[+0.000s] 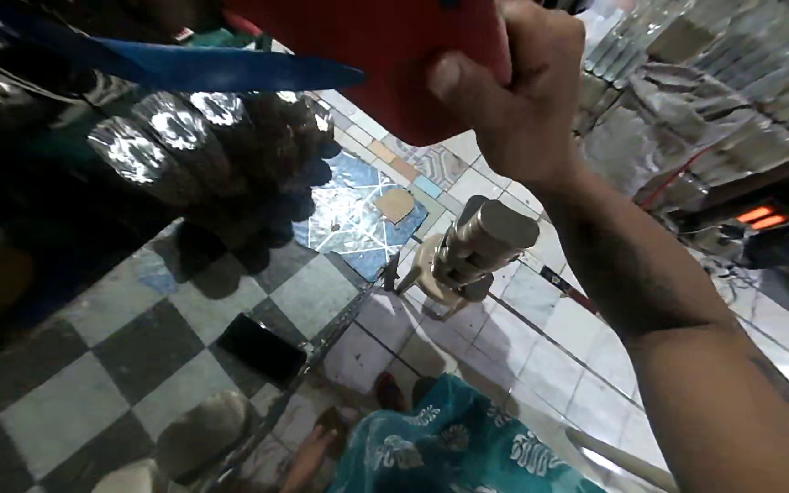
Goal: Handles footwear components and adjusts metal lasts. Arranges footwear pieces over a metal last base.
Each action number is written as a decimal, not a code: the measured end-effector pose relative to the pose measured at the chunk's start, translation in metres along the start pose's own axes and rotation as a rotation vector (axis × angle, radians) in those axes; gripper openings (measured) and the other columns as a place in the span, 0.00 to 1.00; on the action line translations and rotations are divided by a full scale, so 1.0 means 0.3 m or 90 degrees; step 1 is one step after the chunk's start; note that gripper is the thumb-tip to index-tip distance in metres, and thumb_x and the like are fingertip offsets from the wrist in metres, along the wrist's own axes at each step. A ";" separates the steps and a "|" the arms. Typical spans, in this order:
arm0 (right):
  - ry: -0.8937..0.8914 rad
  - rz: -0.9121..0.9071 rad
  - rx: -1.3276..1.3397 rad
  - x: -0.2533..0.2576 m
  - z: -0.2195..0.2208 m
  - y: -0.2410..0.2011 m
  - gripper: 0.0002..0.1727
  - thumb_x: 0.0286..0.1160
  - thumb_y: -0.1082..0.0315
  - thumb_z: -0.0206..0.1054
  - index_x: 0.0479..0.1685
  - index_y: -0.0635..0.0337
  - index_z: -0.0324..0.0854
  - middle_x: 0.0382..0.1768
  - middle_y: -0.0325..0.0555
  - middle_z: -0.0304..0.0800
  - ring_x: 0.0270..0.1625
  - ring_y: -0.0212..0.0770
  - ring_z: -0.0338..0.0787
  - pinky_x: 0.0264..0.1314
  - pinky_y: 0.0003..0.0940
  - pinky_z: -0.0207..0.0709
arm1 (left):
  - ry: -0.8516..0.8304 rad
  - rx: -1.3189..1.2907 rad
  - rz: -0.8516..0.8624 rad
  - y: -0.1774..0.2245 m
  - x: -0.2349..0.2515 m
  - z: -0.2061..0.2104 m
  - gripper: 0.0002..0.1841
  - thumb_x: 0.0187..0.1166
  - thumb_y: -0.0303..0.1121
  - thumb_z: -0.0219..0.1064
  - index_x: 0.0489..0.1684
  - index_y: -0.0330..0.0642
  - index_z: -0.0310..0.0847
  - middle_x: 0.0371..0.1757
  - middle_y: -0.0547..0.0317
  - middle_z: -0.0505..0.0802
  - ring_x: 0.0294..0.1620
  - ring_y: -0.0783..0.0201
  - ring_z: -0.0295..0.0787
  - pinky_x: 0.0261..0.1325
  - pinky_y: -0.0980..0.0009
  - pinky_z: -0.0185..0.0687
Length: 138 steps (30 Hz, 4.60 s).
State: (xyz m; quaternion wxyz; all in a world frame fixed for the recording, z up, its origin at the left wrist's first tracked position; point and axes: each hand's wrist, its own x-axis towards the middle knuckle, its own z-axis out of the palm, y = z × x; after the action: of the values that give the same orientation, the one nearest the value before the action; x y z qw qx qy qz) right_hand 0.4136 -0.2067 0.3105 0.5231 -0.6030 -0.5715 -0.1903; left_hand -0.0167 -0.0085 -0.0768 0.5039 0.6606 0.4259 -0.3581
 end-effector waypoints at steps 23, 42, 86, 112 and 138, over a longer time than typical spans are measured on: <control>-0.099 0.413 -0.120 -0.878 0.460 -0.239 0.14 0.76 0.63 0.70 0.37 0.70 0.89 0.36 0.56 0.94 0.44 0.51 0.94 0.56 0.46 0.87 | 0.012 0.015 0.035 -0.078 -0.092 0.076 0.19 0.90 0.29 0.56 0.73 0.26 0.75 0.68 0.29 0.85 0.70 0.41 0.81 0.75 0.46 0.73; 0.056 1.351 -0.178 -1.774 0.009 -0.408 0.44 0.81 0.52 0.69 0.88 0.73 0.56 0.85 0.74 0.61 0.88 0.66 0.64 0.89 0.56 0.59 | -0.055 0.104 -0.019 0.006 -0.027 0.053 0.18 0.91 0.37 0.58 0.66 0.31 0.77 0.52 0.43 0.86 0.46 0.58 0.80 0.52 0.57 0.77; -0.172 0.892 0.370 -1.038 -0.473 0.649 0.40 0.82 0.59 0.63 0.92 0.62 0.53 0.79 0.67 0.72 0.74 0.54 0.82 0.75 0.49 0.79 | 0.101 -0.538 0.504 1.541 0.138 0.878 0.64 0.62 0.51 0.79 0.93 0.46 0.26 0.83 0.44 0.69 0.76 0.60 0.75 0.73 0.58 0.79; 0.142 0.818 0.532 -0.760 0.101 -0.018 0.67 0.63 0.42 0.72 0.90 0.82 0.35 0.87 0.78 0.50 0.87 0.50 0.64 0.85 0.37 0.64 | 0.201 -0.716 0.638 1.115 -0.210 0.368 0.38 0.57 0.51 0.85 0.64 0.48 0.68 0.45 0.68 0.95 0.48 0.71 0.95 0.52 0.66 0.94; -0.078 0.000 0.001 -0.921 0.790 0.547 0.29 0.78 0.39 0.56 0.60 0.55 0.73 0.65 0.50 0.79 0.71 0.43 0.76 0.91 0.47 0.41 | 0.043 -0.355 0.370 1.064 0.180 -0.448 0.27 0.94 0.51 0.38 0.84 0.48 0.63 0.57 0.64 0.92 0.55 0.75 0.90 0.60 0.70 0.89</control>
State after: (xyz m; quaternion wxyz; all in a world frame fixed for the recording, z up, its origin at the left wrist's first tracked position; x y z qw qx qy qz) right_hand 0.3962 -0.1081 -0.0760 0.4880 -0.6130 -0.6024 -0.1523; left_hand 0.3047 0.0916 0.0214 0.7298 0.6029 0.3185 -0.0499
